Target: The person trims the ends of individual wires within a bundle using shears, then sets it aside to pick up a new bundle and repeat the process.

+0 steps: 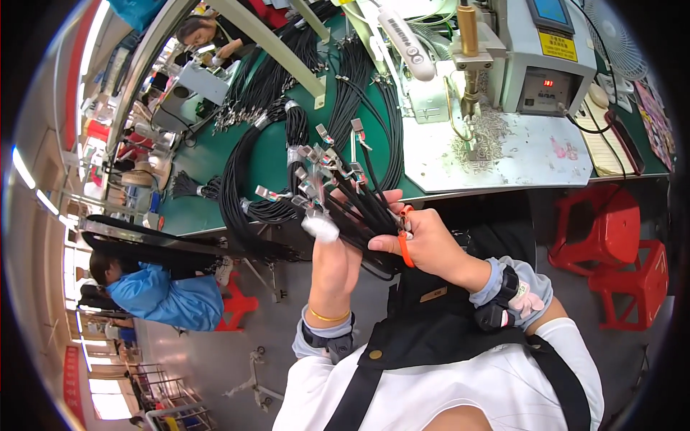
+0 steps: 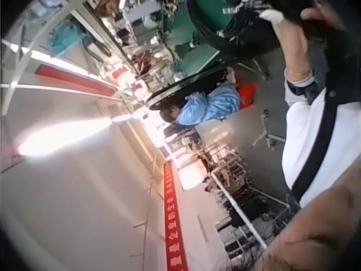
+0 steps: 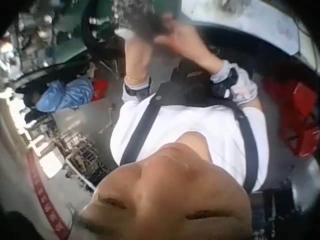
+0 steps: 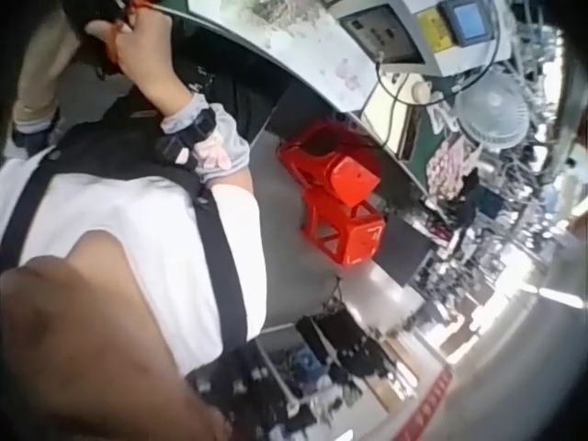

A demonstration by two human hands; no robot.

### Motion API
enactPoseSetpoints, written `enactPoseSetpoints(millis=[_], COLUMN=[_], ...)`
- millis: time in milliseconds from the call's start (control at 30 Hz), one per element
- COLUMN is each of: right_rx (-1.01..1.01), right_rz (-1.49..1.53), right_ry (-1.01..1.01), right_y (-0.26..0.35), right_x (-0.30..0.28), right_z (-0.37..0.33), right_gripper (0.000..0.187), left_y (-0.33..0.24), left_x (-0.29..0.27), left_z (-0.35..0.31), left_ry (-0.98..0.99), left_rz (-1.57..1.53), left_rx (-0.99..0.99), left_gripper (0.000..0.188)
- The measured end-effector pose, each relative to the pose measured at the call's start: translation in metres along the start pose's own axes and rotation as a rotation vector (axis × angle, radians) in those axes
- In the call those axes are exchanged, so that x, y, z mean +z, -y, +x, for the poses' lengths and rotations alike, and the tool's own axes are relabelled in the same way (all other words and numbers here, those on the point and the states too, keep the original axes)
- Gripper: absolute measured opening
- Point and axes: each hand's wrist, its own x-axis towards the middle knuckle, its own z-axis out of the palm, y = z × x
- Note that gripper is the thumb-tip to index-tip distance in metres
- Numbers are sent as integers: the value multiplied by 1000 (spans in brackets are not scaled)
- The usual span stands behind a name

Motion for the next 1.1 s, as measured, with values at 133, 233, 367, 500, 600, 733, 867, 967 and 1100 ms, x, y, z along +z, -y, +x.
enactPoseSetpoints(millis=[133, 233, 367, 500, 600, 733, 867, 967, 1100], right_rx=[-179, 134, 94, 169, 290, 308, 236, 165, 56], right_rz=[28, 202, 175, 333, 265, 67, -8, -83, -259], right_ry=[-29, 242, 77, 294, 262, 268, 183, 101, 15], right_y=[-11, -9, 7, 7, 9, 7, -2, -22, -32], right_x=[1, -13, -23, -34, -21, -21, -29, -33, -36], right_z=[3, 1, -5, -2, 0, -3, -8, -10, -13], right_gripper=[21, 19, 12, 12, 13, 15, 18, 18, 17], left_y=[7, 7, -13, -17, 19, 25, 21, 30, 48], left_x=[5, 0, -28, -42, -20, 2, 1, -3, -17], left_z=[-1, -4, -8, -13, -11, 2, 6, 7, 3], left_ry=[15, 8, -283, -333, -178, -89, -40, -39, -81], left_rz=[110, 441, 654, 519, 291, 184, 479, 384, 382], left_rx=[76, 93, 198, 244, 143, 124, 13, -5, 50], left_gripper=[47, 46, 37, 34, 37, 38, 39, 45, 40])
